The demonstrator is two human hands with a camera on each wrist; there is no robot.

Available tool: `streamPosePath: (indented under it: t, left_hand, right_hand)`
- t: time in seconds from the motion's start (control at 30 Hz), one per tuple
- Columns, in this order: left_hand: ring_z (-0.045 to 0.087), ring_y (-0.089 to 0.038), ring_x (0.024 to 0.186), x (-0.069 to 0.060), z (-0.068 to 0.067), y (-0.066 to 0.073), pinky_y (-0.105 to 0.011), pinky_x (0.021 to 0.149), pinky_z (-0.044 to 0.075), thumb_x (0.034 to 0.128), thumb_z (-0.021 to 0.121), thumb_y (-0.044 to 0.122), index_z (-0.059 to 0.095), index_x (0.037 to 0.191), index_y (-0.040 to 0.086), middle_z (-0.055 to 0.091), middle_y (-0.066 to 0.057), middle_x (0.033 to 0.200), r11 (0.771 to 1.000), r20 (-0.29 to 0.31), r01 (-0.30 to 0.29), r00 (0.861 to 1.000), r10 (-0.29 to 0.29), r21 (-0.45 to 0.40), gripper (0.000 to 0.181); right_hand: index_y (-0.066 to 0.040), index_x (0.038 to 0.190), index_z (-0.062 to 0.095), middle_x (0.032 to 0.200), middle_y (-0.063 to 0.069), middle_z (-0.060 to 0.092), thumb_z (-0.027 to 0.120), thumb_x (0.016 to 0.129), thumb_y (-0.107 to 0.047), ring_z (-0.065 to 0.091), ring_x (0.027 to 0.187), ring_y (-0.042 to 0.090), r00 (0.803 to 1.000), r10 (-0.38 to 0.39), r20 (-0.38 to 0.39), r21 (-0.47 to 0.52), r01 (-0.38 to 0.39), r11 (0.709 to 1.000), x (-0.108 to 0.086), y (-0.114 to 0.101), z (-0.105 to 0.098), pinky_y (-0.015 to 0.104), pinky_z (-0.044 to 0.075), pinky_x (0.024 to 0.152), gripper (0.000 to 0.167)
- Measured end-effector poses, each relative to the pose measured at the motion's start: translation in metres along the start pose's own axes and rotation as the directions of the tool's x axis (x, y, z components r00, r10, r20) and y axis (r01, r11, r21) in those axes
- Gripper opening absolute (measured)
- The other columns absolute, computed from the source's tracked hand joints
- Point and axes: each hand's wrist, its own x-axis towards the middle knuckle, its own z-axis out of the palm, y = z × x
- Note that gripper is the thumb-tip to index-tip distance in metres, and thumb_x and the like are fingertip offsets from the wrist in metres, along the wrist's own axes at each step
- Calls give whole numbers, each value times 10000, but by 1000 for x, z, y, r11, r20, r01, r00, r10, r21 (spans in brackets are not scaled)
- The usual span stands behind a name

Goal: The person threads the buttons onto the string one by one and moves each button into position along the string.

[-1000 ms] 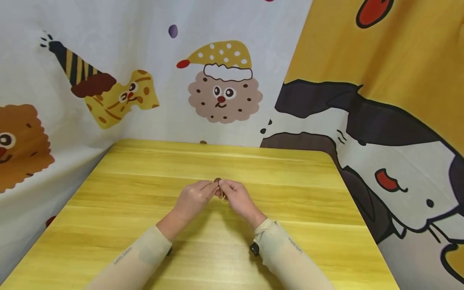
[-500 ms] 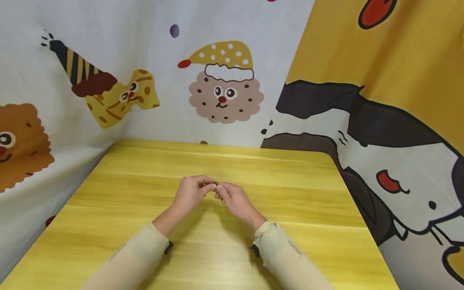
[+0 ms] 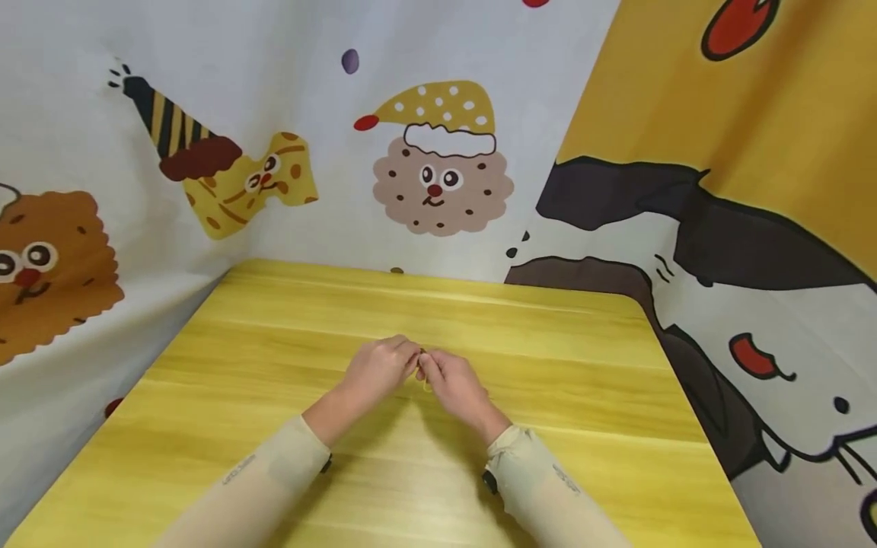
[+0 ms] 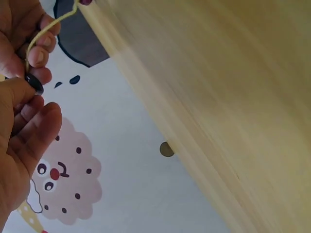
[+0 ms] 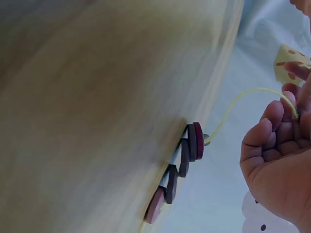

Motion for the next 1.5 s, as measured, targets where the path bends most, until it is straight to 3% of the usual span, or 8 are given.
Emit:
streamPosePath:
  t: [0.13, 0.4, 0.6, 0.73, 0.87, 0.97, 1.27, 1.5]
  left_hand:
    - [641, -54, 657, -5, 0, -5, -152, 528, 509, 959, 792, 84, 741, 873, 109, 717, 12, 816, 999, 34, -41, 999, 40, 17, 104]
    - [433, -45, 549, 1, 3, -15, -165, 437, 389, 971, 741, 108, 680, 866, 103, 585, 24, 729, 995, 13, -56, 998, 55, 85, 122]
    - [441, -39, 554, 0, 5, -17, -156, 452, 336, 962, 734, 132, 678, 924, 110, 647, 16, 825, 990, 105, 99, 991, -88, -101, 71]
    - [440, -52, 523, 1, 0, -16, -184, 440, 336, 961, 726, 136, 682, 938, 106, 660, 2, 831, 968, 164, 183, 974, -155, -169, 58]
    - [477, -46, 598, 2, -4, -17, -182, 497, 382, 924, 702, 128, 679, 944, 120, 653, 19, 852, 926, 258, 277, 943, -211, -257, 32]
    - [516, -53, 671, 2, -7, -18, -191, 550, 427, 885, 684, 120, 667, 928, 137, 644, 34, 858, 889, 301, 338, 921, -245, -308, 50]
    - [508, -71, 670, 1, -7, -18, -203, 558, 420, 856, 626, 129, 660, 885, 123, 625, 25, 816, 876, 288, 335, 927, -240, -348, 46]
    - [491, -72, 650, 4, -9, -15, -209, 552, 411, 864, 643, 119, 651, 892, 120, 616, 24, 809, 851, 287, 341, 928, -237, -400, 29]
  right_hand:
    - [-130, 907, 720, 797, 23, 666, 493, 1159, -279, 484, 642, 57, 1000, -13, 21, -13, 13, 1000, 0, 0, 5, 230, 447, 609, 370]
    - [-114, 892, 724, 785, 51, 655, 469, 1165, -315, 480, 630, 70, 998, -44, 35, -17, 44, 999, 7, -7, -1, 225, 422, 588, 424]
    - [-38, 935, 778, 843, 177, 705, 556, 1129, -334, 379, 515, 64, 995, 60, 75, 61, -65, 996, 10, -9, -10, 219, 367, 512, 418]
    - [-42, 973, 808, 922, 142, 735, 671, 1053, -368, 443, 535, 108, 973, 226, 51, 203, -232, 951, 12, -8, -14, 276, 444, 514, 362]
    - [-78, 932, 805, 850, 27, 677, 734, 995, -380, 534, 617, 175, 936, 350, 38, 288, -346, 893, 12, -5, -18, 387, 552, 604, 316]
    - [-26, 943, 779, 760, 27, 622, 744, 983, -355, 607, 624, 255, 920, 387, 53, 293, -385, 875, 10, 1, -20, 434, 594, 652, 333]
    - [-23, 966, 795, 780, 147, 727, 717, 994, -345, 637, 688, 199, 917, 371, 146, 92, -386, 918, 2, 19, -31, 301, 536, 658, 332]
    - [-114, 1243, 765, 1167, 68, 763, 653, 1029, -238, 680, 1012, 197, 968, 231, 97, -71, -225, 972, 2, 16, -33, 398, 594, 879, 272]
